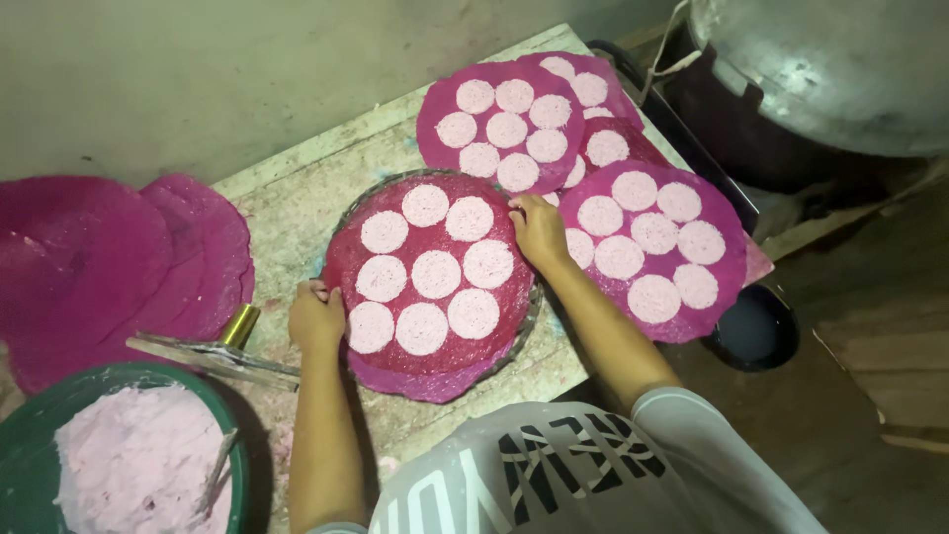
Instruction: The person scoops pink paste from a green basin and presses it into a handheld metal mold. They then press the mold onto a pink sheet laid on a woven tray to form circular pastes, repeating the cycle and arranging the finished circles on the tray.
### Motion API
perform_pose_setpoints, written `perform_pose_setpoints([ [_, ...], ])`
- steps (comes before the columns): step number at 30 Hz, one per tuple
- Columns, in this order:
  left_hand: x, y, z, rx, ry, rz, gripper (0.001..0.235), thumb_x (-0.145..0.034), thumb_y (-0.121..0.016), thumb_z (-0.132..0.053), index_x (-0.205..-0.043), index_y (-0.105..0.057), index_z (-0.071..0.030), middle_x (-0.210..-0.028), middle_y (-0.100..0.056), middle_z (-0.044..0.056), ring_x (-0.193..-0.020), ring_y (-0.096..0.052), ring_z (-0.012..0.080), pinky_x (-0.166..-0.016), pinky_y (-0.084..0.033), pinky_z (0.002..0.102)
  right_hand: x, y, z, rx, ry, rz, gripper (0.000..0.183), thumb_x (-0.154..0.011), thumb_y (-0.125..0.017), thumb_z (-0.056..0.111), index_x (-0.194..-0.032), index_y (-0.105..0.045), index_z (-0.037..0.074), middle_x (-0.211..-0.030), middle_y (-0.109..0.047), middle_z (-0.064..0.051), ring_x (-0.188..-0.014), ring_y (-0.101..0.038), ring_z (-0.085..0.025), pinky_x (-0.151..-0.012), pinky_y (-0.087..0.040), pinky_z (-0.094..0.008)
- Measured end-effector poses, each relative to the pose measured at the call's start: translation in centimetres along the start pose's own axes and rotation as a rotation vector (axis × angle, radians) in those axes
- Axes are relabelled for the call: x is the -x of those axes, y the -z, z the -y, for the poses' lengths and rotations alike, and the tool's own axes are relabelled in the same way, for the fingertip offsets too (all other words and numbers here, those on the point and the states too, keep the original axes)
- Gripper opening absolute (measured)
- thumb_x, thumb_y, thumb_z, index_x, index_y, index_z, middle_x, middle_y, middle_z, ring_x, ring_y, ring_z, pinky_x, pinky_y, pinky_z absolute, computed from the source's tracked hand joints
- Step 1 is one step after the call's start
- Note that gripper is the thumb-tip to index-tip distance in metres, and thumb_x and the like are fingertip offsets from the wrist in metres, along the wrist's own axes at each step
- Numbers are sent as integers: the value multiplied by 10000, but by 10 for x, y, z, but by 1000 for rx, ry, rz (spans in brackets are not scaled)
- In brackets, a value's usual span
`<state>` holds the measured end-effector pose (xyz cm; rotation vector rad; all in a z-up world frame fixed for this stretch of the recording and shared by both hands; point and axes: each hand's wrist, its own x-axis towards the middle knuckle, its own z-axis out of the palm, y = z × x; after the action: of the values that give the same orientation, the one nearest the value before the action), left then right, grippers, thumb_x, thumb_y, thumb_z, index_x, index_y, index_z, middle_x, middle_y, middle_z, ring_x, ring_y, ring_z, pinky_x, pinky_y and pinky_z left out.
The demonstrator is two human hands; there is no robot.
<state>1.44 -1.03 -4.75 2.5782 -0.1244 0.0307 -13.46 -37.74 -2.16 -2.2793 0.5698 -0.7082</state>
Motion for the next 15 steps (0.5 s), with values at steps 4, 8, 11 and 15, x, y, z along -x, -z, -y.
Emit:
perform_pose_setpoints([
  [4,15,12,-8,-35,-167,-128,183,-916,-761,-198,-1060,-687,-112,-960,-693,96,-918,-657,319,-786,-513,466,1,3,4,94,196,-90,107,-862,-719,83,-966,-721,56,-956,-689,-165,-887,-664,-380,-756,-532,-470],
  [8,37,29,-31,-20,-331,-298,134,-924,-742,-122,-1046,-690,-102,-983,-636,124,-911,-628,341,-757,-505,467,0,3,13,-9,213,25,65,-975,-631,58,-1028,-624,21,-943,-689,-184,-831,-680,-362,-706,-532,-464],
  [11,45,47,-58,-41,-415,-442,121,-902,-750,-133,-993,-675,-110,-1002,-631,135,-949,-614,349,-791,-507,464,-1,5,20,-204,22,154,110,-1044,-558,89,-1136,-562,28,-913,-710,-185,-838,-727,-343,-680,-533,-433],
  [15,53,79,-95,86,-371,-364,96,-995,-711,-114,-1046,-662,-49,-935,-671,116,-874,-604,314,-780,-482,437,-3,21,26,-371,87,118,118,-1077,-491,108,-1144,-542,25,-929,-714,-182,-846,-745,-291,-698,-555,-388],
])
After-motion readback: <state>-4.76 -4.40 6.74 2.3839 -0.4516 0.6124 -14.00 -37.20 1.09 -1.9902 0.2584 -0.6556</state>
